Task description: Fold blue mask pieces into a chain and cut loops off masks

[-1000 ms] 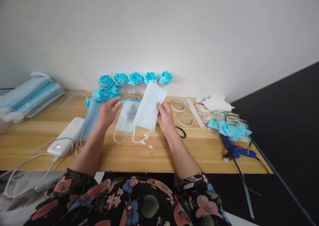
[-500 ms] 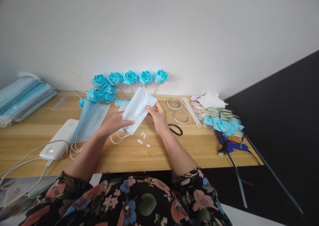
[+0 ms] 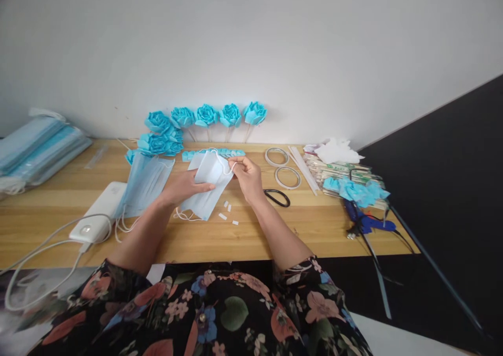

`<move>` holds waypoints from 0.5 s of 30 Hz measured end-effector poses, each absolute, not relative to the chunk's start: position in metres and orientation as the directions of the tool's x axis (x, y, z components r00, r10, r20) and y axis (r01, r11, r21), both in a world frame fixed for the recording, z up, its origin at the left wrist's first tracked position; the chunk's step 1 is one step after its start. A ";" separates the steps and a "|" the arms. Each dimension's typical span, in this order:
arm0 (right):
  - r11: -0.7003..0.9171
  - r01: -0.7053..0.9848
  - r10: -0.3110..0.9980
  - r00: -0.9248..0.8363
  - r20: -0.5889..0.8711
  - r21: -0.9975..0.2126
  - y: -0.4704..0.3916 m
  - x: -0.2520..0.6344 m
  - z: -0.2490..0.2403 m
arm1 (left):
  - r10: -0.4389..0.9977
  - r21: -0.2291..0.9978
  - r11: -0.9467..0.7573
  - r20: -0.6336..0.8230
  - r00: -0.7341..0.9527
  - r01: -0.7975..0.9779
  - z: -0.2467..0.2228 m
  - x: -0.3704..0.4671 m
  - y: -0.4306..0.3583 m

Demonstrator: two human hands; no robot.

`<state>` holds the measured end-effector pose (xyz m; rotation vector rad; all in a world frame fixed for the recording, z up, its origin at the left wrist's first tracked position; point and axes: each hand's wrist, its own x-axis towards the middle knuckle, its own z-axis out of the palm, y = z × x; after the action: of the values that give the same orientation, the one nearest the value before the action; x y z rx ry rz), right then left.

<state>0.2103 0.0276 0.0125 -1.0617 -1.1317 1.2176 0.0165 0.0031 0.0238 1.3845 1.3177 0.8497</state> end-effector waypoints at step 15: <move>-0.130 -0.276 0.967 -0.249 -0.060 -0.952 0.040 0.225 0.014 | 0.971 0.968 0.238 -0.235 0.039 -0.078 0.013 0.019 0.006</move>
<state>0.2246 0.0403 0.0138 -0.9317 -1.1044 1.5804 0.0189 0.0058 0.0132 0.9875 1.2318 1.0493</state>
